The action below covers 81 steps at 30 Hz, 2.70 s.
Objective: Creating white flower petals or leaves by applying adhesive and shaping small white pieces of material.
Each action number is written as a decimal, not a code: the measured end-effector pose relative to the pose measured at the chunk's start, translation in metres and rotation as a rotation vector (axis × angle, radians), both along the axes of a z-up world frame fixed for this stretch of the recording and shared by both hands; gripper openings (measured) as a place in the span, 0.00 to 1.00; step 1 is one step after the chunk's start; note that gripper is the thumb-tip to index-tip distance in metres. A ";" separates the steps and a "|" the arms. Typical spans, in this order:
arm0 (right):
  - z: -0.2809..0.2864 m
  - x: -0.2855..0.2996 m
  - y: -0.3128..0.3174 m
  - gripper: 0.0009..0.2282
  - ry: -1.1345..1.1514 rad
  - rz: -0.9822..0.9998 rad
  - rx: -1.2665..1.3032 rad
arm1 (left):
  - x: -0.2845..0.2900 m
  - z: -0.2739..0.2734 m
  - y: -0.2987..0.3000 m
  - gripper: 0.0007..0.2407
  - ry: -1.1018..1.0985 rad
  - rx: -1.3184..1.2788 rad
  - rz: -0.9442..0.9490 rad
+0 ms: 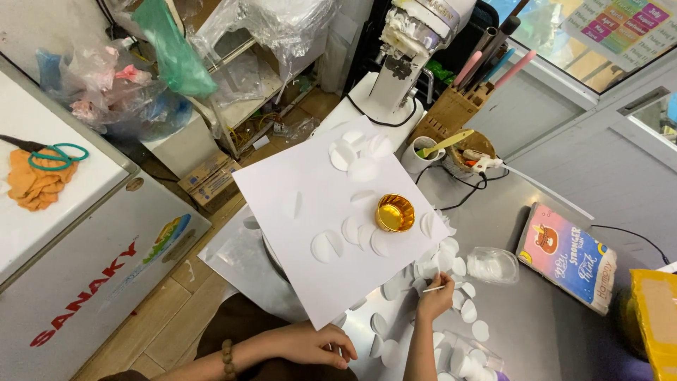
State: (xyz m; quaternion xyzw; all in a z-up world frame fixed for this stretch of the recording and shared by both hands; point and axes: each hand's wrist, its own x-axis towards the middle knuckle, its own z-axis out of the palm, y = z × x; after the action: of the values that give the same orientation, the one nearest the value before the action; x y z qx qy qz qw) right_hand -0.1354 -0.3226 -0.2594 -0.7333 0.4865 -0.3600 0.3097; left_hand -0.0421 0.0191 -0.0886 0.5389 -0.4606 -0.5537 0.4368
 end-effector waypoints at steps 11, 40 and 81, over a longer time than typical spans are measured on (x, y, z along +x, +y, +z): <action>0.034 -0.061 0.010 0.08 -0.326 -0.021 0.054 | -0.022 -0.087 -0.129 0.07 -0.767 -0.331 0.295; -0.048 -0.166 0.062 0.10 -0.433 0.019 0.235 | -0.005 -0.120 -0.265 0.08 -0.835 -0.431 0.749; 0.219 -0.067 0.151 0.07 -0.454 0.283 0.064 | -0.025 0.146 -0.033 0.06 0.129 -0.586 0.736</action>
State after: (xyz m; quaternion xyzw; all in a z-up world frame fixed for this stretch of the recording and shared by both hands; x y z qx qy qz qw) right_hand -0.2026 -0.1714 -0.0403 -0.6841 0.3085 -0.4530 0.4813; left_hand -0.0671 -0.0141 0.0573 0.4848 -0.3477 -0.2414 0.7653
